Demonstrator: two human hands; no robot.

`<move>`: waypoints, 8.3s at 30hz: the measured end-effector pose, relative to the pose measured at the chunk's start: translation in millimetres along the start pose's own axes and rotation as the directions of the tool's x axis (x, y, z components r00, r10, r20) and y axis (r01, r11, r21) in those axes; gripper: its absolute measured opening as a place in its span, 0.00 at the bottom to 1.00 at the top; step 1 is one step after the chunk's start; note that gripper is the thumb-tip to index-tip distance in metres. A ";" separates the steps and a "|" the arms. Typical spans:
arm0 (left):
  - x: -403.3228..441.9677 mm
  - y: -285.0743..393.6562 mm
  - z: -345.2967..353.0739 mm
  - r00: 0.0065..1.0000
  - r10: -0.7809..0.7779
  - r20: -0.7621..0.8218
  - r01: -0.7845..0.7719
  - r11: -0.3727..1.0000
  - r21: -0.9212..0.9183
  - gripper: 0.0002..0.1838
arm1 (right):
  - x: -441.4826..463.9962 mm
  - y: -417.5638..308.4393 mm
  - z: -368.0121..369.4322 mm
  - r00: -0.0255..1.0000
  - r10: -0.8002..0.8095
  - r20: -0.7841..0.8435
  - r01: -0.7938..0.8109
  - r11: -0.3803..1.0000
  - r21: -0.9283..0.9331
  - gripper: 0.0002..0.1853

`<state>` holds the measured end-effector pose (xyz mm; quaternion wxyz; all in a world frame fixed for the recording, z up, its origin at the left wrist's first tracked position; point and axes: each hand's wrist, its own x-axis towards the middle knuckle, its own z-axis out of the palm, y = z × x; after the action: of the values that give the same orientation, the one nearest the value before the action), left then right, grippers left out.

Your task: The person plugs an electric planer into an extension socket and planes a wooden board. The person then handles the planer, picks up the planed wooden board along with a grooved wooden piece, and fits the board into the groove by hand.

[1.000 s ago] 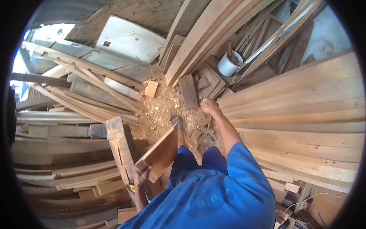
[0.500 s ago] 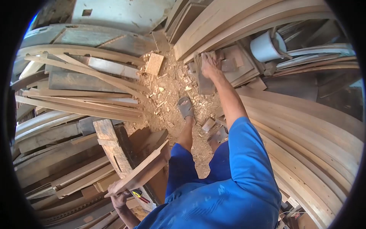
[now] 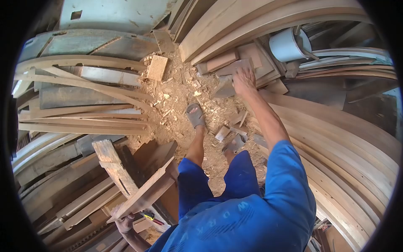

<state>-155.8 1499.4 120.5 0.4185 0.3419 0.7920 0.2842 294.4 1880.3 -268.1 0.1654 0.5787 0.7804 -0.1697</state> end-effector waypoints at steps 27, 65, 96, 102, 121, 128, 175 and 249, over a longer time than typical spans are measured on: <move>16.6 9.3 10.9 0.990 0.139 -0.001 -0.138 0.981 0.134 0.28 | 154.2 25.7 119.7 0.852 0.516 0.095 -0.461 0.652 0.602 0.28; -243.6 43.0 66.6 0.880 0.142 -0.453 -0.415 0.694 -0.588 0.36 | -374.4 -65.9 -438.1 0.626 -0.436 -0.647 -0.107 -0.869 0.483 0.37; -491.0 -130.8 61.3 0.783 -0.180 -0.595 -0.406 0.578 -0.708 0.28 | -492.4 -175.4 -258.8 0.724 -0.685 -0.088 -0.362 -0.485 0.796 0.17; -569.3 -203.8 41.3 0.576 -0.279 -0.768 -0.613 0.475 -0.632 0.28 | -562.7 -259.2 -197.0 0.627 -0.770 0.122 -0.397 -0.180 0.900 0.19; -631.9 -213.4 54.7 0.240 -0.613 -0.752 -0.948 0.018 -0.317 0.31 | -678.1 -393.4 -135.2 0.180 -0.959 0.219 -0.453 0.117 0.884 0.31; -655.5 -156.8 74.9 -0.021 -0.435 -0.900 -0.911 0.380 -0.162 0.24 | -687.9 -411.8 -104.4 0.109 -0.927 0.359 -0.455 0.275 0.847 0.21; -849.5 -340.5 111.6 -0.103 -0.583 -0.806 -0.912 0.379 -0.158 0.26 | -935.2 -612.5 -163.3 -0.451 -0.810 0.374 0.451 0.154 0.879 0.31; -849.3 -425.9 167.4 -0.070 -0.688 -0.723 -0.981 0.177 -0.073 0.34 | -880.4 -612.5 -79.0 -0.221 -0.805 0.551 0.679 0.279 0.679 0.40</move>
<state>211.6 607.4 122.9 -0.2745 -0.1585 0.2994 0.8999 -55.4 1003.6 247.2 0.3583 -0.1820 0.7366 -0.5440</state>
